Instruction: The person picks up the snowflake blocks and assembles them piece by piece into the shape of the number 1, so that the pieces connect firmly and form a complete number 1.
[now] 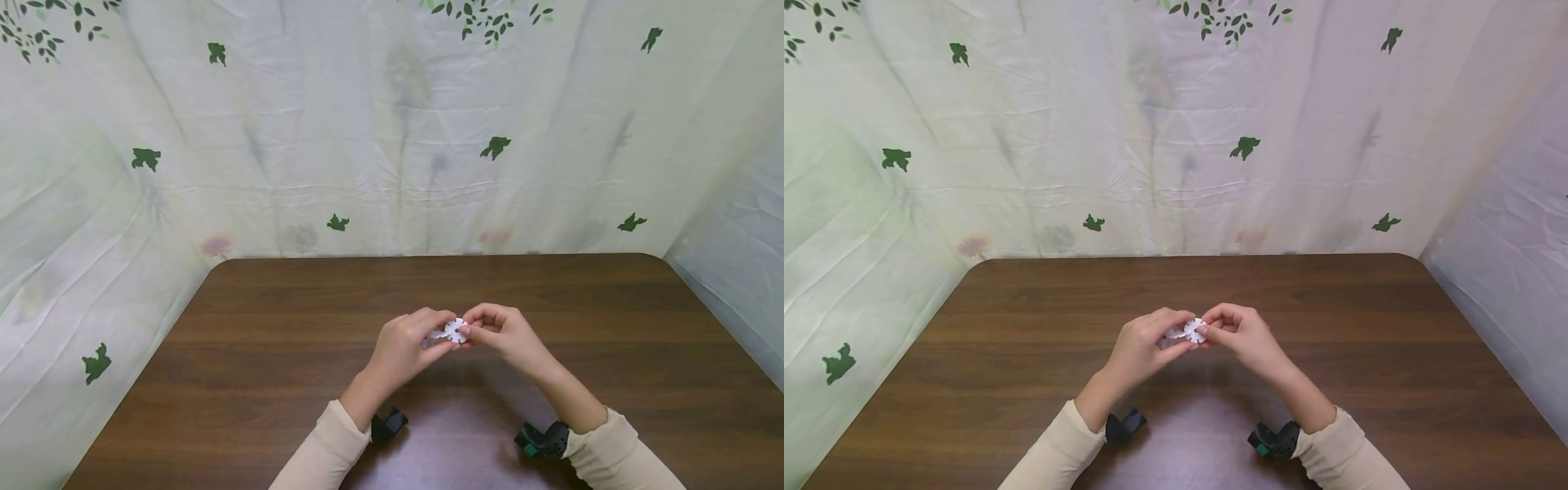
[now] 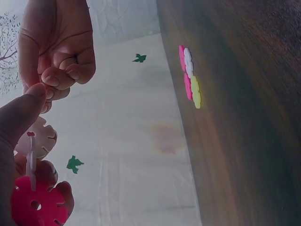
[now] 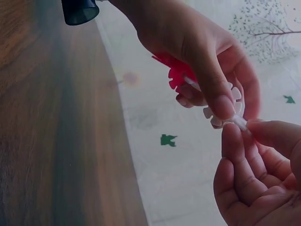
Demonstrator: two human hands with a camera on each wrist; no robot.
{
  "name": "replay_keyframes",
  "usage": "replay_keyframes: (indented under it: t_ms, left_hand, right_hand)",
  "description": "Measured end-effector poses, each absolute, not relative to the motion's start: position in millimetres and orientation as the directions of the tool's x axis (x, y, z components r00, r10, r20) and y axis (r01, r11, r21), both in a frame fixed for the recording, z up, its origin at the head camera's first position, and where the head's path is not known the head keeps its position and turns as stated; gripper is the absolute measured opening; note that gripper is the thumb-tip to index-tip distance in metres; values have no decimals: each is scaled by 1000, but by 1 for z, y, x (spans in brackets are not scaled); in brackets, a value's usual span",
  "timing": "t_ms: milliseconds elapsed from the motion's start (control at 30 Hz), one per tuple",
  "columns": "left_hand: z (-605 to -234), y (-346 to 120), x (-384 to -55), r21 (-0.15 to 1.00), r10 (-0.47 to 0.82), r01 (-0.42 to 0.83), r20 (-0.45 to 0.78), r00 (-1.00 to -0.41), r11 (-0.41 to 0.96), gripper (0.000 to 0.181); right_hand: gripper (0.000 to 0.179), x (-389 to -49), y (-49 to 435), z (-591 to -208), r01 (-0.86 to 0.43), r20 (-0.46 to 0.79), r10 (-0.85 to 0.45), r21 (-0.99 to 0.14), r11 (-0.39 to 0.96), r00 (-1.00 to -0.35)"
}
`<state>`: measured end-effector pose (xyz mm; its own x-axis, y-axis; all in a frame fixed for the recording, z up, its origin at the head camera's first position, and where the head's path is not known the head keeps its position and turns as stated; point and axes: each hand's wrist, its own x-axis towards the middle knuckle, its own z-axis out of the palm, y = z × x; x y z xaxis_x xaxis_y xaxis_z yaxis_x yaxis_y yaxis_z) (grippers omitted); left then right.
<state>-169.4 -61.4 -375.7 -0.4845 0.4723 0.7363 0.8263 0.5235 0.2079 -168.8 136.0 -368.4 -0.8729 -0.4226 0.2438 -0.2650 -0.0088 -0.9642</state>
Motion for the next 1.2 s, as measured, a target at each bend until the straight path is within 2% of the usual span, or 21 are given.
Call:
replay_keyframes:
  t_ms: [333, 500, 733, 967, 1200]
  left_hand:
    - [-373, -65, -170, 208, 465, 806, 726, -507, 554, 32]
    - [-371, -69, -171, 224, 443, 807, 741, -505, 546, 32]
    - [-370, -72, -173, 240, 431, 814, 750, -502, 529, 31]
    - [-372, -73, -175, 245, 428, 816, 752, -501, 524, 31]
    - [-372, -74, -176, 257, 426, 821, 753, -501, 510, 31]
  right_hand:
    - [23, -173, 153, -363, -403, 340, -360, -908, 115, -869]
    - [31, -182, 168, -365, -426, 352, -335, -887, 179, -874]
    - [40, -198, 187, -380, -381, 280, -313, -862, 333, -908]
    - [50, -214, 206, -405, -336, 188, -346, -832, 441, -919]
    - [46, -223, 221, -427, -308, 132, -352, -804, 509, -927]
